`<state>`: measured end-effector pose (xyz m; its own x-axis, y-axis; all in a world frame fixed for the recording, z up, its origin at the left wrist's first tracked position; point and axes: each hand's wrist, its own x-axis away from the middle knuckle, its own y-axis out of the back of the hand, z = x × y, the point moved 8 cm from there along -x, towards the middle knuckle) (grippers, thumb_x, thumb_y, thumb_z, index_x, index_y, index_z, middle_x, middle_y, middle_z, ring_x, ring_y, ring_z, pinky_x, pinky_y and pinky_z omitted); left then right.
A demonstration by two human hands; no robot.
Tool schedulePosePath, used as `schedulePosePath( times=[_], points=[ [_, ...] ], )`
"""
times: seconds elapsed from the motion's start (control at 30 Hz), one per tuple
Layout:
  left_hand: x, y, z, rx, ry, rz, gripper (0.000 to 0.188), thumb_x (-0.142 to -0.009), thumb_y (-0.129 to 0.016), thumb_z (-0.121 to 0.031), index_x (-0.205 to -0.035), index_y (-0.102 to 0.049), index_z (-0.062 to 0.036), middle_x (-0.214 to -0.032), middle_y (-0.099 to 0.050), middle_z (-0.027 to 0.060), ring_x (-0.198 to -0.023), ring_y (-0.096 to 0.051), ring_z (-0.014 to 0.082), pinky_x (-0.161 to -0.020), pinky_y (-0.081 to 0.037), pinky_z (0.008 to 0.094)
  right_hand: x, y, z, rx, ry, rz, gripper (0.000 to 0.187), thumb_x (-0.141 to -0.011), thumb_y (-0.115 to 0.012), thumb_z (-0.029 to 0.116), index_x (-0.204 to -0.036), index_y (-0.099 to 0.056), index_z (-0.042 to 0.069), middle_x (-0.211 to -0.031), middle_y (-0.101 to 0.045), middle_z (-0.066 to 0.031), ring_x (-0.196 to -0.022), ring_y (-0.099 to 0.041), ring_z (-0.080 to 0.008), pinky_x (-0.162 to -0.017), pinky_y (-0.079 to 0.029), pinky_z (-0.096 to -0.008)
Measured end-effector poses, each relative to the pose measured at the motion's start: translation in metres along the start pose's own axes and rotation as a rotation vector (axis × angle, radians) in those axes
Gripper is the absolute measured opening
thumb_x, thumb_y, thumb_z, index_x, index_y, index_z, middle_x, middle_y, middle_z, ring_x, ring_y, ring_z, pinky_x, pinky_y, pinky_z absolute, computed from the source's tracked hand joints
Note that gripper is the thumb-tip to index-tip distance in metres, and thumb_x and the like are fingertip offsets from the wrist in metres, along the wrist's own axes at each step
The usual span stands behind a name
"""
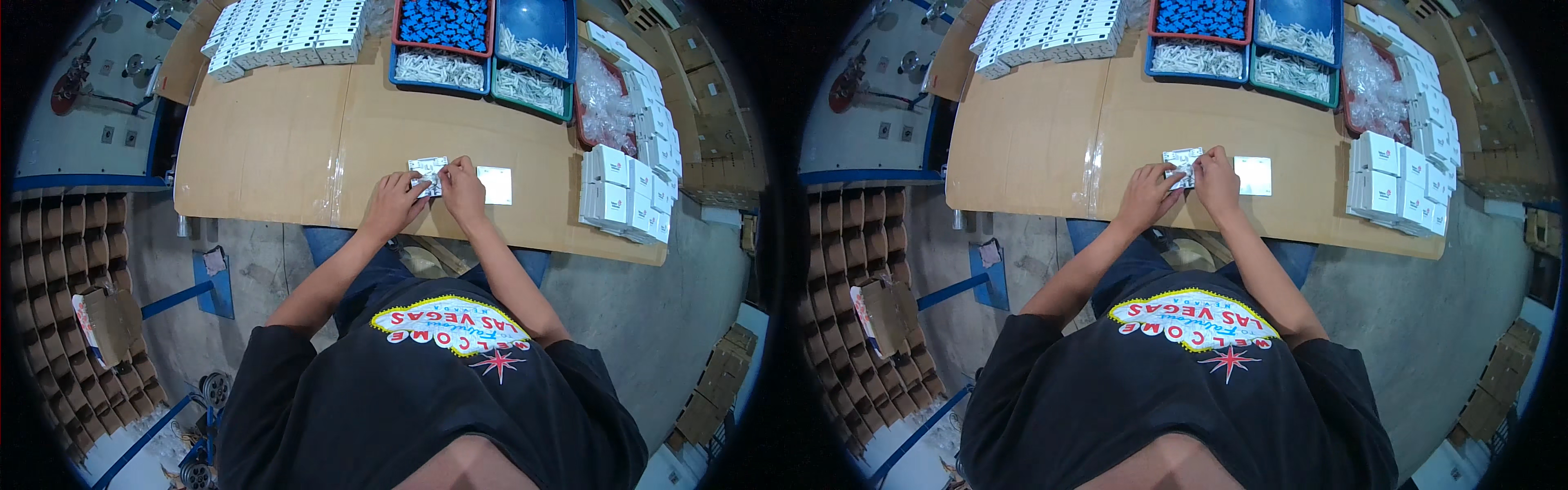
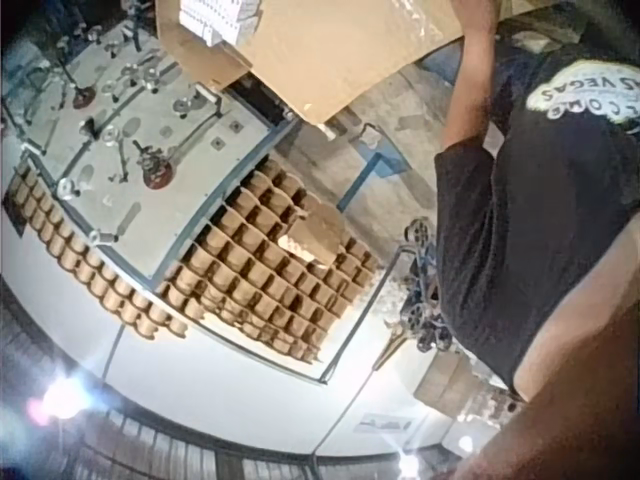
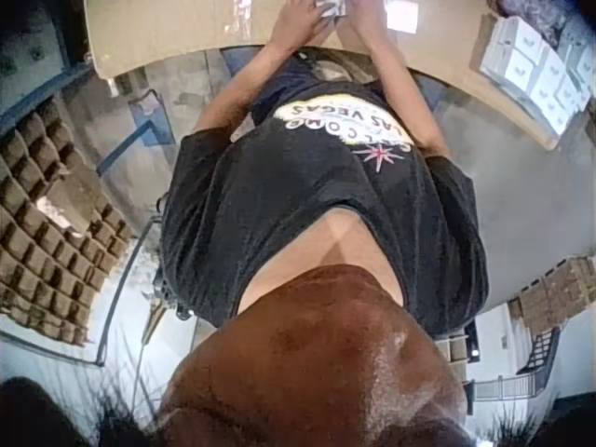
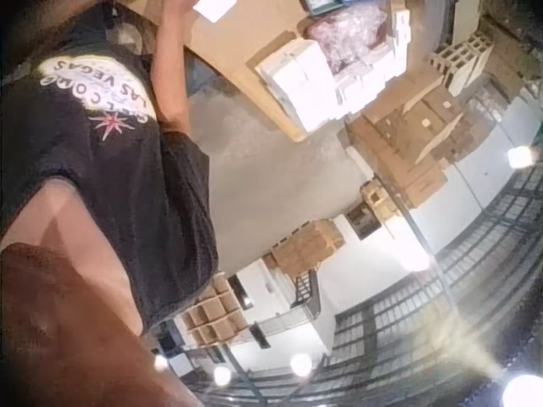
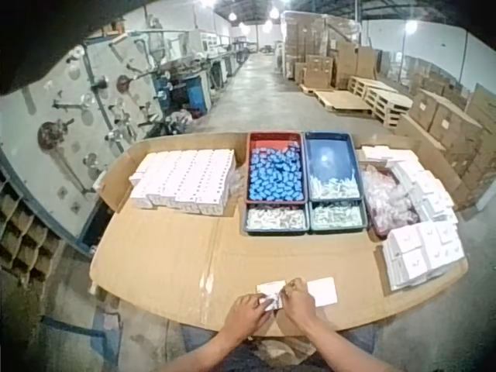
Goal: The person assembles small electrical components by hand. They place a small plastic bag containing white parts onto a white box, then insert a blue plastic piece into the box. They close the box and place it on a stack of similar boxes. The person repeats this process with another box, handling the parts and packaging materials directly.
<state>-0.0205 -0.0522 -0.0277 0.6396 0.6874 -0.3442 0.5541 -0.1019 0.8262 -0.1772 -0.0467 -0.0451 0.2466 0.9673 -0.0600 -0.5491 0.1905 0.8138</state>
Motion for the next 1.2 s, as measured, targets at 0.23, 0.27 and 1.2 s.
schedulePosePath(
  times=[0.23,0.27,1.2],
  points=[
    [0.001,0.001,-0.001,-0.005,0.046,-0.034,0.034,-0.086,-0.076,-0.023,-0.119,-0.070,-0.0146,-0.119,-0.064,0.0059,-0.111,-0.059,0.0280,-0.094,-0.046,0.0430,0.002,0.001,-0.001,-0.033,0.000,-0.007,0.013,-0.089,-0.070,0.019,-0.093,-0.073,0.006,-0.108,-0.062,-0.0088,-0.087,-0.069,-0.0304,-0.071,-0.057,-0.0440],
    [0.001,0.001,-0.001,-0.003,0.045,-0.040,0.034,-0.086,-0.076,-0.024,-0.119,-0.070,-0.0148,-0.119,-0.064,0.0059,-0.111,-0.059,0.0279,-0.094,-0.046,0.0428,0.001,0.000,-0.002,-0.038,-0.013,-0.015,0.013,-0.089,-0.070,0.019,-0.093,-0.073,0.006,-0.108,-0.062,-0.0088,-0.087,-0.069,-0.0303,-0.071,-0.057,-0.0437],
    [-0.002,0.005,0.017,0.089,0.180,-0.028,0.081,-0.078,-0.083,-0.042,-0.141,-0.050,-0.0037,-0.141,-0.049,0.0169,-0.130,-0.049,0.0341,-0.108,-0.038,0.0480,-0.039,-0.027,-0.056,-0.478,-0.199,0.294,0.017,-0.083,-0.080,0.007,-0.092,-0.068,0.001,-0.081,-0.069,-0.0045,-0.073,-0.063,-0.0117,-0.068,-0.052,-0.0278]
  ],
)
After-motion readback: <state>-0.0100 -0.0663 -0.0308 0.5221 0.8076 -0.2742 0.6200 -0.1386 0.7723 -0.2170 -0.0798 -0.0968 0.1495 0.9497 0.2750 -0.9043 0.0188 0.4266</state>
